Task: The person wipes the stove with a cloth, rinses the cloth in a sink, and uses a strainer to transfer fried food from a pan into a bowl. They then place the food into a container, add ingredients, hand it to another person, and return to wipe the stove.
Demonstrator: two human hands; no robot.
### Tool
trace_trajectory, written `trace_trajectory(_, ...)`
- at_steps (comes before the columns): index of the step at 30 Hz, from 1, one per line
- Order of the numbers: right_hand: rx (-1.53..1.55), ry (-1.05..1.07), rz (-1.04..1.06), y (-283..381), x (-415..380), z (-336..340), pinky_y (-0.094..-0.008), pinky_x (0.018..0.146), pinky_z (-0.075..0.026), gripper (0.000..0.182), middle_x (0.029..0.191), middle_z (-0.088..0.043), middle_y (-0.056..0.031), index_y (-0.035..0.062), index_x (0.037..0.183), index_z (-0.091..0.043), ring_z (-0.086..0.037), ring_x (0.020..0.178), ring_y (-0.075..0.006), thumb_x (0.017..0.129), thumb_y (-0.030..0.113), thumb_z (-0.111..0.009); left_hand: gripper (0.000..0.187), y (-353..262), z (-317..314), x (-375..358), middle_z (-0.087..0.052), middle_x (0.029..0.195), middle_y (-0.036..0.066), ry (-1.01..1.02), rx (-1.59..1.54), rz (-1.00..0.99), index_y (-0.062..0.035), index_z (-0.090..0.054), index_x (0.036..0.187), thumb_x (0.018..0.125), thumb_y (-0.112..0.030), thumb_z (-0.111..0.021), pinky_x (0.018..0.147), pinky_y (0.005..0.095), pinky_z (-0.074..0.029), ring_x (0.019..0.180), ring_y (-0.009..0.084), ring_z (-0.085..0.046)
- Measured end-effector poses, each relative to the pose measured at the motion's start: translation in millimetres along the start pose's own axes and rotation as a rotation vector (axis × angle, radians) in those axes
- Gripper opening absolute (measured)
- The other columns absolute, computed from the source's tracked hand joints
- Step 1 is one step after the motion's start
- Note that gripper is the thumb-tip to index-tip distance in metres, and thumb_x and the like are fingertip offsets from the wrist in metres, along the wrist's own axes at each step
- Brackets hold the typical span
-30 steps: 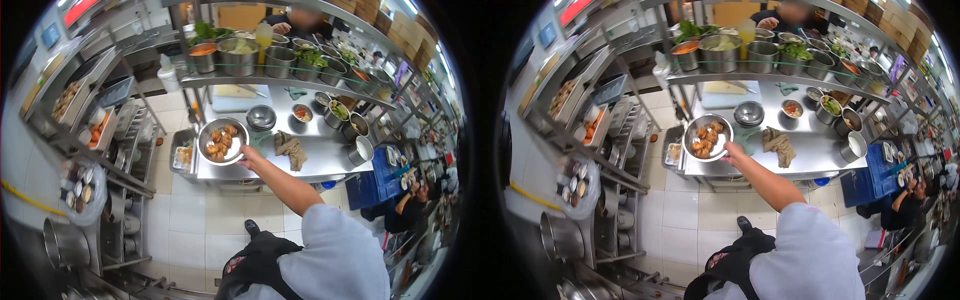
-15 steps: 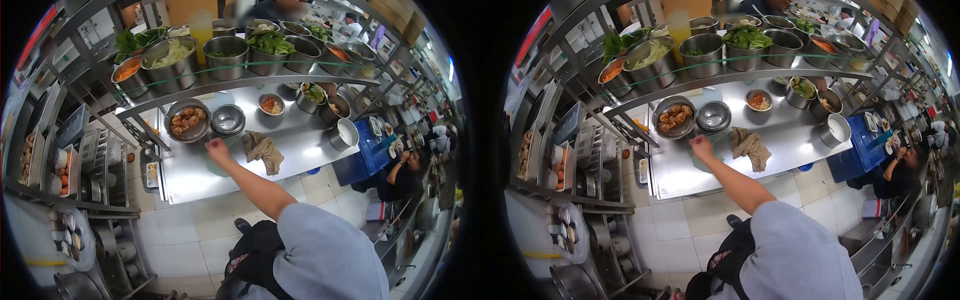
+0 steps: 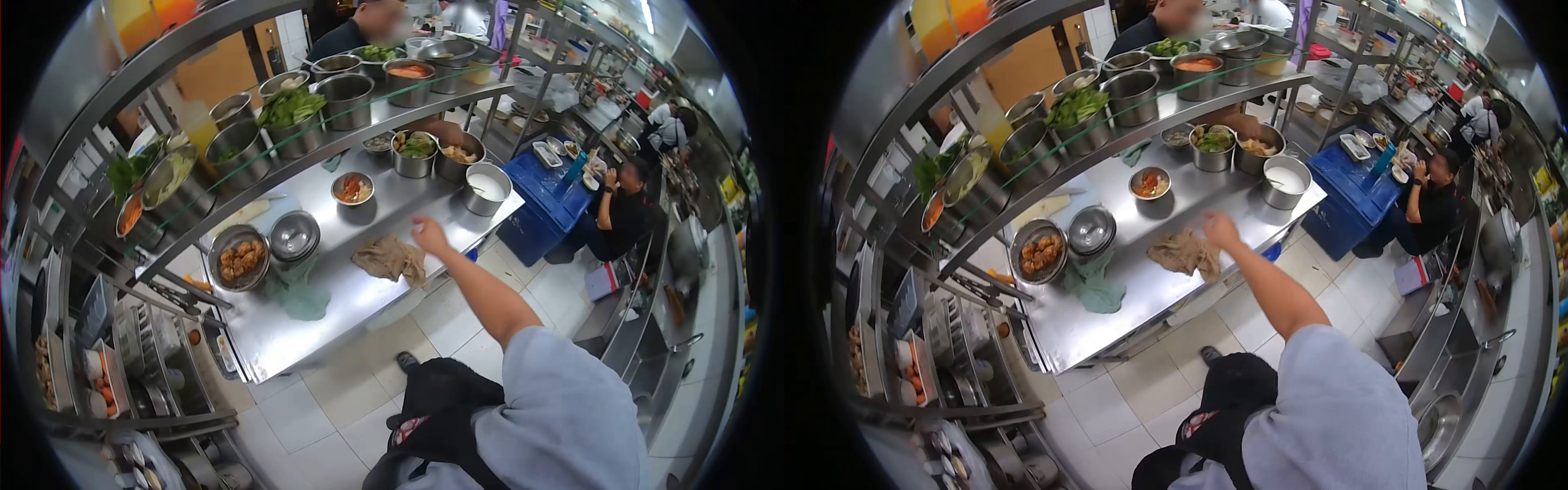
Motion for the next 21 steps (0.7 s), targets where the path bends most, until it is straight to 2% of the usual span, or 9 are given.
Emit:
trace_trajectory(4, 0.204, -0.139, -0.325, -64, 86, 91, -0.0425, 0.089, -0.054, 0.044, 0.108, -0.07, -0.0204, 0.0053, 0.118, -0.066, -0.067, 0.1, -0.035, 0.08, 0.027, -0.073, 0.042, -50, -36, 43, -0.069, 0.096, 0.015, 0.073, 0.097, -0.08, 0.0018, -0.067, 0.119, 0.101, -0.033, -0.051, 0.082, 0.0393, -0.051, 0.09, 0.0273, -0.065)
trace_trajectory(6, 0.072, -0.295, -0.323, -55, 112, 143, -0.0432, 0.093, -0.052, 0.061, 0.119, -0.064, -0.0225, 0.0042, 0.127, -0.059, -0.064, 0.108, -0.0365, 0.077, 0.034, -0.079, 0.043, -96, -66, 87, -0.069, 0.094, 0.014, 0.107, 0.137, -0.162, 0.0021, -0.067, 0.118, 0.101, -0.033, -0.051, 0.081, 0.0386, -0.051, 0.088, 0.0262, -0.066)
trace_trajectory(9, -0.052, -0.479, -0.247, -40, 161, 172, -0.0438, 0.104, -0.045, 0.096, 0.141, -0.045, -0.0234, 0.0058, 0.144, -0.04, -0.048, 0.129, -0.0405, 0.07, 0.046, -0.085, 0.043, -168, -82, 140, -0.069, 0.09, 0.012, 0.115, 0.195, -0.305, 0.0027, -0.067, 0.117, 0.101, -0.033, -0.05, 0.08, 0.0377, -0.052, 0.086, 0.0245, -0.066)
trace_trajectory(10, -0.038, -0.468, -0.239, -34, 179, 173, -0.0438, 0.104, -0.045, 0.096, 0.141, -0.045, -0.0234, 0.0058, 0.144, -0.04, -0.048, 0.129, -0.0405, 0.07, 0.046, -0.085, 0.043, -204, -92, 161, -0.07, 0.089, 0.012, 0.119, 0.224, -0.35, 0.0028, -0.067, 0.117, 0.1, -0.033, -0.05, 0.079, 0.0374, -0.052, 0.085, 0.024, -0.066)
trace_trajectory(12, -0.109, -0.273, -0.05, -13, 219, 148, -0.0452, 0.103, -0.045, 0.099, 0.142, -0.044, -0.0249, 0.0095, 0.147, -0.037, -0.047, 0.128, -0.0428, 0.07, 0.046, -0.085, 0.043, -289, -111, 179, -0.072, 0.101, 0.015, 0.115, 0.288, -0.338, 0.0014, -0.065, 0.122, 0.098, -0.034, -0.058, 0.088, 0.0375, -0.051, 0.096, 0.029, -0.068)
trace_trajectory(13, -0.069, -0.239, 0.057, -13, 238, 128, -0.0452, 0.101, -0.047, 0.086, 0.131, -0.056, -0.0226, 0.0098, 0.139, -0.05, -0.055, 0.121, -0.04, 0.07, 0.045, -0.086, 0.043, -340, -127, 177, -0.072, 0.106, 0.018, 0.122, 0.37, -0.426, 0.0007, -0.065, 0.122, 0.099, -0.034, -0.056, 0.091, 0.0384, -0.05, 0.102, 0.0317, -0.067)
trace_trajectory(14, -0.054, -0.203, 0.058, -16, 252, 110, -0.0452, 0.101, -0.047, 0.086, 0.131, -0.056, -0.0226, 0.0098, 0.139, -0.05, -0.055, 0.121, -0.04, 0.07, 0.045, -0.086, 0.043, -379, -144, 177, -0.069, 0.116, 0.022, 0.144, 0.378, -0.469, -0.0007, -0.065, 0.124, 0.099, -0.034, -0.056, 0.096, 0.0382, -0.049, 0.111, 0.0339, -0.065)
trace_trajectory(16, 0.024, 0.132, 0.081, -15, 269, 53, -0.0441, 0.097, -0.05, 0.067, 0.115, -0.068, -0.0187, 0.008, 0.124, -0.065, -0.064, 0.109, -0.036, 0.071, 0.045, -0.083, 0.043, -461, -179, 156, -0.065, 0.125, 0.023, 0.19, 0.417, -0.52, -0.0019, -0.064, 0.126, 0.099, -0.034, -0.056, 0.1, 0.0371, -0.047, 0.118, 0.0334, -0.062)
trace_trajectory(21, 0.227, 0.443, 0.132, 10, 244, -34, -0.0394, 0.084, -0.053, 0.048, 0.1, -0.072, -0.0133, 0.0048, 0.114, -0.069, -0.069, 0.095, -0.0284, 0.083, 0.041, -0.07, 0.04, -505, -232, 152, -0.065, 0.128, 0.018, 0.281, 0.371, -0.507, -0.0015, -0.062, 0.129, 0.1, -0.029, -0.056, 0.102, 0.0355, -0.045, 0.12, 0.0277, -0.062)
Point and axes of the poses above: each hand's wrist, its own x-axis towards the middle knuckle, its own z-axis out of the back of the hand, y = z × x, the point moved 8 cm from there along x, towards the middle knuckle
